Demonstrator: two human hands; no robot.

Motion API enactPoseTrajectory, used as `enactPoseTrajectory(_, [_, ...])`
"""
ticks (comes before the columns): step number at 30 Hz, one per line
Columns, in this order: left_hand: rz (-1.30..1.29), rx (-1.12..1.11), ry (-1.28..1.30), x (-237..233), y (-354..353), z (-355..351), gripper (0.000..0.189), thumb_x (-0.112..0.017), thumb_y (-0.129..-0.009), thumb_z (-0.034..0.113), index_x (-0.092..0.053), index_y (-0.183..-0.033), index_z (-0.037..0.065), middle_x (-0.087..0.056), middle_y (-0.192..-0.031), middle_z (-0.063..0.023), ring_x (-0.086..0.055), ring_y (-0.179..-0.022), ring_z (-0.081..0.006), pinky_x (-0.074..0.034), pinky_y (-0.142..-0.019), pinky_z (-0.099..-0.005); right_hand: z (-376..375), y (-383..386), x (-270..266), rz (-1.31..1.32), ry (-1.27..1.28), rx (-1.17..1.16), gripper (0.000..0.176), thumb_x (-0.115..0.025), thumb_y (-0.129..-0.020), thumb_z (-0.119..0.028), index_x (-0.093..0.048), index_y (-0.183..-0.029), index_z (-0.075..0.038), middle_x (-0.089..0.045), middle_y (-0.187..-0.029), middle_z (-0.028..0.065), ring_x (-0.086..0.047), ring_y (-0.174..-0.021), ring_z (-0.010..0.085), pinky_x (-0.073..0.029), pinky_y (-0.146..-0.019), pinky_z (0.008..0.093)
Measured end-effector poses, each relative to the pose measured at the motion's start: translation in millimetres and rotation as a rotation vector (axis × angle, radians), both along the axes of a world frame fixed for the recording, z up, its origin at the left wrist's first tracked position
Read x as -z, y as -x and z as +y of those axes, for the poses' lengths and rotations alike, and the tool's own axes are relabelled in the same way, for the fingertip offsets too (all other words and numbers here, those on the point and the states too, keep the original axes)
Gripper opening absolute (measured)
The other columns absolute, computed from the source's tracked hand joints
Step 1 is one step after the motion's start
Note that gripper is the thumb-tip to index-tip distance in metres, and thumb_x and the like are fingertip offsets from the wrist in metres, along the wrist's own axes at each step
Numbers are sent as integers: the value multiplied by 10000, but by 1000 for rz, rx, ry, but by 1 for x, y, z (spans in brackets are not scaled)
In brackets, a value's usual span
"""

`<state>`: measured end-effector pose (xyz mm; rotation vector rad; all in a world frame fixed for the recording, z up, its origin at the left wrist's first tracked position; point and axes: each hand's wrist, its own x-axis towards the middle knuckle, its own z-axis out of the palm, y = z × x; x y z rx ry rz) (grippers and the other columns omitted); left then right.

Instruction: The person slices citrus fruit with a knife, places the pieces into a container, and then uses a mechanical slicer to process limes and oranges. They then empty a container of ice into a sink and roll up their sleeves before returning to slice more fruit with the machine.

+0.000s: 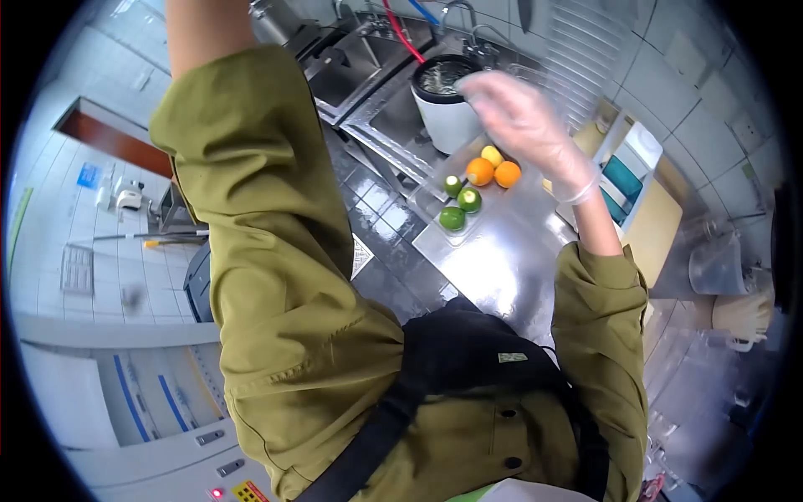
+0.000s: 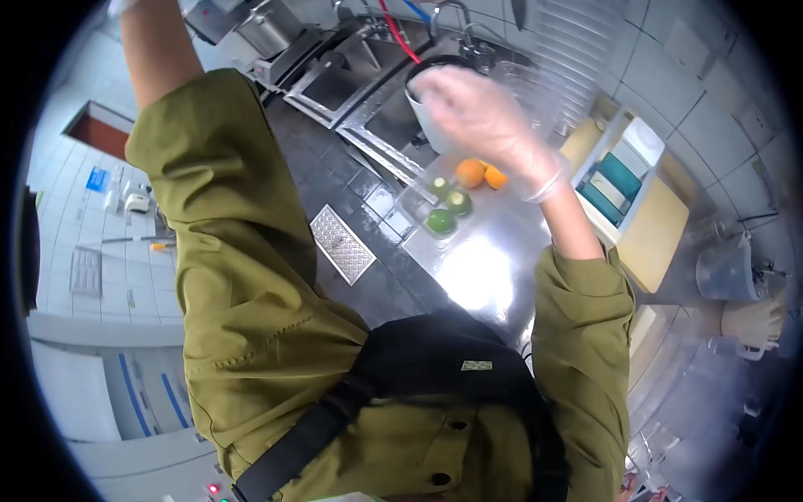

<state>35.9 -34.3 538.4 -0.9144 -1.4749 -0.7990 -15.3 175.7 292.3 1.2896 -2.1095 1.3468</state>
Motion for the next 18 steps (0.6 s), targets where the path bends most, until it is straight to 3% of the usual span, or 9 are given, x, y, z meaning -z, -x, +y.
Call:
enactPoseTrajectory(2, [7,19,-112,-2,-15,-40,320,-478,-931,307,-657,-845,56,-658,-834,-71,-605,-779,-147,-482,-719,-280,8,-22,-22,-62,-475,-115,270,-489,-932,-247,-606,-1097,-69,-638,-1032,97,-625,-924,232,-487,-817,308])
enactPoseTrajectory(5, [-173,219,-217,30,-27,-96,326,-476,-928,317,-653,-857,52,-658,-854,-83,-611,-800,-162,-482,-737,-289,28,-41,13,-511,4,-431,319,-432,-971,-288,-596,-1133,-66,-651,-1031,78,-623,-922,181,-485,-825,288])
enactPoseTrajectory(7, [-584,329,-203,85,-17,-110,331,-474,-927,324,-650,-865,50,-659,-867,-91,-614,-814,-171,-482,-749,-295,35,-28,35,-740,149,-410,329,-422,-983,-286,-586,-1148,-53,-650,-1026,74,-613,-943,157,-492,-809,276])
enactPoseTrajectory(9, [-1173,-35,18,156,-6,-101,395,-559,-897,377,-659,-1041,23,-669,-965,-63,-610,-918,-135,-450,-858,-286,29,-9,96,-694,202,-214,340,-426,-986,-276,-580,-1144,-18,-647,-1006,90,-613,-947,133,-502,-785,261])
enactPoseTrajectory(10, [-1250,-98,275,194,14,-124,425,-554,-900,373,-635,-1125,21,-672,-1010,-61,-607,-948,-136,-429,-895,-287,23,-12,112,-734,210,-195,343,-427,-986,-275,-583,-1137,-10,-646,-1001,90,-615,-941,136,-504,-783,264])
enactPoseTrajectory(12, [-1613,1,-415,255,62,-132,415,-573,-878,310,-603,-1152,-1,-639,-1139,-112,-599,-1053,-197,-419,-957,-326,14,-20,123,-794,237,-146,350,-430,-985,-273,-587,-1124,6,-645,-990,91,-621,-929,140,-509,-781,271])
enactPoseTrajectory(14, [-1512,853,-950,272,80,-115,374,-557,-867,232,-582,-1145,-18,-609,-1191,-152,-590,-1083,-238,-428,-971,-377,-1,-29,123,-745,238,-257,359,-438,-984,-276,-570,-1149,13,-647,-985,96,-629,-900,146,-510,-786,279])
enactPoseTrajectory(16, [-1385,1212,-1178,283,102,-93,356,-527,-852,185,-567,-1139,-22,-620,-1156,-147,-596,-1043,-263,-443,-952,-425,-11,-39,101,-939,386,-408,421,-406,-989,-318,-523,-1219,14,-637,-1053,129,-618,-974,185,-492,-849,311])
enactPoseTrajectory(18, [-1405,1160,-1203,288,116,-74,415,-509,-860,188,-503,-1229,-2,-530,-1303,-158,-538,-1152,-282,-424,-963,-444,-21,-37,93,-1169,686,-655,455,-386,-991,-345,-503,-1242,15,-627,-1100,148,-608,-1017,209,-473,-892,330])
